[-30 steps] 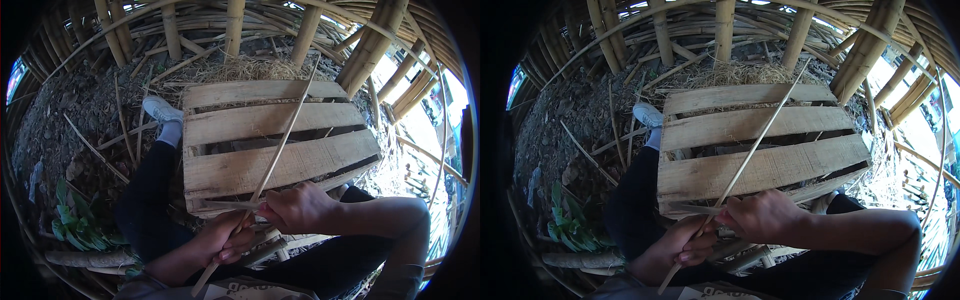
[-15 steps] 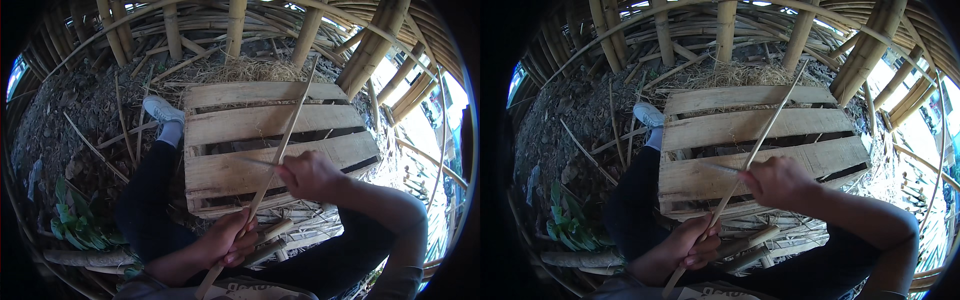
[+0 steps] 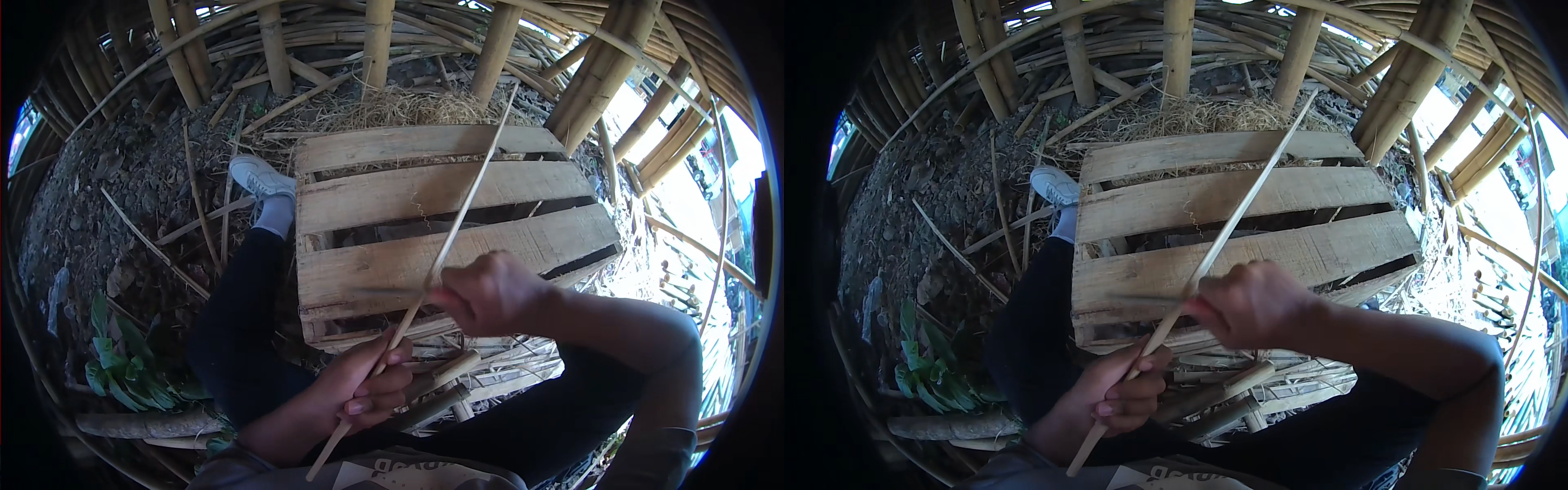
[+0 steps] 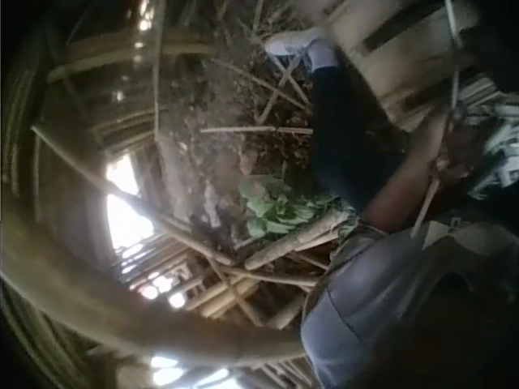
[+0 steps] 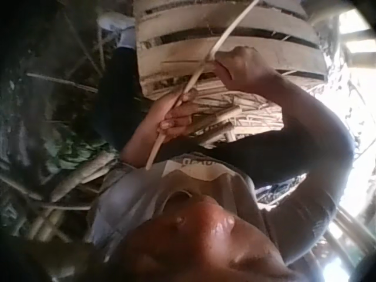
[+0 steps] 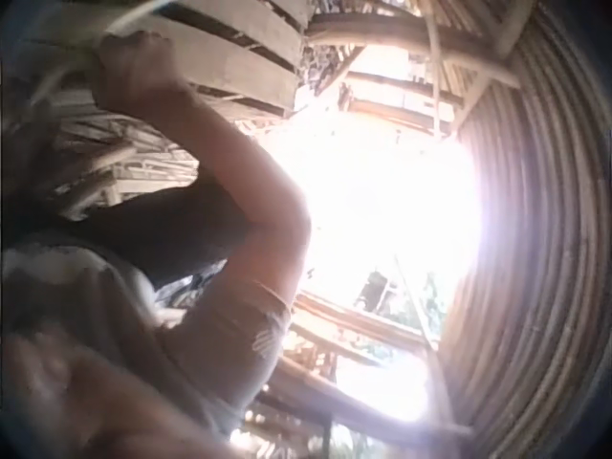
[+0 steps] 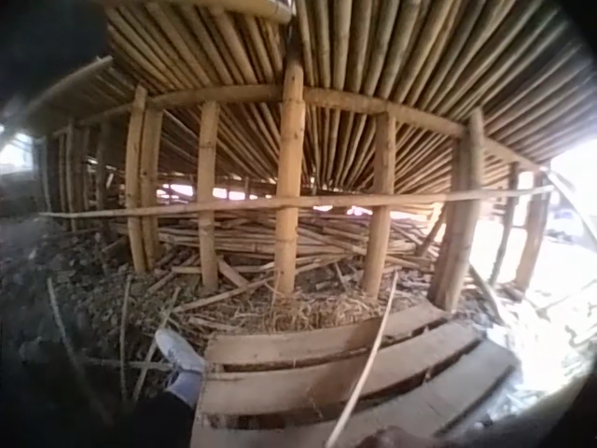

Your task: The person is using a knife to shave and smooth a thin bamboo strip while sitting on a wooden crate.

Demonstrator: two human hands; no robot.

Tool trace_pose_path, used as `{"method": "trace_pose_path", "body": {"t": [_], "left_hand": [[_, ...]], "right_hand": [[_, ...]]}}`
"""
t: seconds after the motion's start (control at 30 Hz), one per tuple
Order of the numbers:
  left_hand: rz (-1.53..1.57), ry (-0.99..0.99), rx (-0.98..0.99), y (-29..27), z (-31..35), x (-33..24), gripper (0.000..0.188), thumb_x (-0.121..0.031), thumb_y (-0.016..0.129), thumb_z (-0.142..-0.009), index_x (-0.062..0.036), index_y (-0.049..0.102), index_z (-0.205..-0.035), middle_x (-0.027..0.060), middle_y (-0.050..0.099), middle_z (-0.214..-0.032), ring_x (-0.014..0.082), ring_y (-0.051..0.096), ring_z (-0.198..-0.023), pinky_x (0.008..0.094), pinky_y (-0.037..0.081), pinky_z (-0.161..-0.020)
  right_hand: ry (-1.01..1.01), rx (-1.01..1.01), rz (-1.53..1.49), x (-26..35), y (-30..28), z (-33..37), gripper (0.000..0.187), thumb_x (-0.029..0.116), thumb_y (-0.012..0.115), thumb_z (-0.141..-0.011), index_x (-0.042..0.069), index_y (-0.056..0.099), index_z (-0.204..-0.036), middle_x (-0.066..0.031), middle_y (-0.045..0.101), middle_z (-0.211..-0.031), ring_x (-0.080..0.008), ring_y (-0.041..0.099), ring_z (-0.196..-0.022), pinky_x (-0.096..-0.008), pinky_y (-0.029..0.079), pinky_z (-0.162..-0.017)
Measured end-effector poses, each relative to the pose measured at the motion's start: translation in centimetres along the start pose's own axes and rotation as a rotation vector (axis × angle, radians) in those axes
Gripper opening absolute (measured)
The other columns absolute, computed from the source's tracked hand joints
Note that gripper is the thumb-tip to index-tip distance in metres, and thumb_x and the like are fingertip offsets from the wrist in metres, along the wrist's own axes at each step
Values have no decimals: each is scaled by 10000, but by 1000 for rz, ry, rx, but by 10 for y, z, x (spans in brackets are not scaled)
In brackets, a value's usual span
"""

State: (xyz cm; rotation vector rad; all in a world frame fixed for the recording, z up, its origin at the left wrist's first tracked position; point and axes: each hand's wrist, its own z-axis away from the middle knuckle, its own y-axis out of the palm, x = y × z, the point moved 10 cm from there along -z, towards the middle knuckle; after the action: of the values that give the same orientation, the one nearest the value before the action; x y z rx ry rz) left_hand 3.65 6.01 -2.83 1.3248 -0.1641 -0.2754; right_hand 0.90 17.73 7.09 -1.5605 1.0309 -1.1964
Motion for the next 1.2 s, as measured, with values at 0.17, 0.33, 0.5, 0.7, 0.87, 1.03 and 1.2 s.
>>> {"method": "trace_pose_path", "body": {"t": [0.17, 0.33, 0.5, 0.7, 0.87, 1.03, 1.2], "left_hand": [[121, -36, 74, -3, -5, -9, 395, -447, 273, -1056, -137, 432, -873, -41, 322, -486, 47, 346, -310, 178, 259, -244], [-30, 20, -30, -5, -5, -8, 389, -458, 283, -1053, -141, 425, -877, -40, 313, -489, 39, 309, -312, 172, 225, -237], [-78, 45, -16, -3, -1, -10, 383, -458, 292, -1052, -143, 420, -877, -45, 302, -495, 33, 297, -324, 171, 213, -241], [-142, 77, -131, -10, -5, -14, 386, -457, 283, -1054, -143, 419, -876, -44, 303, -495, 29, 288, -330, 170, 208, -243], [-133, 50, -87, -7, 1, -8, 378, -450, 290, -1055, -142, 419, -879, -42, 308, -493, 32, 294, -328, 172, 208, -238], [-90, 41, -73, -8, -3, -9, 390, -431, 266, -1062, -136, 419, -857, -28, 344, -474, 53, 362, -314, 162, 250, -238], [-62, 8, -75, -5, 0, -4, 391, -425, 267, -1063, -131, 417, -853, -28, 344, -475, 51, 364, -314, 162, 254, -236]], "right_hand": [[144, -5, 106, -14, -2, -1, 362, 304, 587, -948, 36, 620, -707, -130, 575, -512, -302, 628, -466, -410, 520, -463], [-19, 35, 65, -14, -5, -9, 376, 313, 564, -962, 39, 612, -709, -130, 582, -519, -297, 633, -467, -412, 533, -485], [18, 98, 55, 19, 2, -3, 390, 322, 578, -955, 43, 596, -682, -128, 572, -504, -300, 631, -464, -405, 529, -481], [16, -4, 161, -22, -7, -9, 379, 335, 571, -962, 65, 595, -698, -110, 565, -494, -268, 614, -436, -401, 516, -453], [3, 102, 157, 0, 9, -5, 391, 381, 480, -997, 77, 643, -812, -92, 592, -528, -255, 639, -472, -397, 529, -465], [169, 102, 282, -32, -1, -7, 383, 377, 460, -1006, 78, 643, -852, -85, 590, -526, -261, 643, -482, -404, 540, -484], [42, 54, 194, -22, 2, -8, 371, 350, 487, -997, 81, 641, -793, -102, 599, -541, -269, 657, -519, -398, 552, -508]]}}
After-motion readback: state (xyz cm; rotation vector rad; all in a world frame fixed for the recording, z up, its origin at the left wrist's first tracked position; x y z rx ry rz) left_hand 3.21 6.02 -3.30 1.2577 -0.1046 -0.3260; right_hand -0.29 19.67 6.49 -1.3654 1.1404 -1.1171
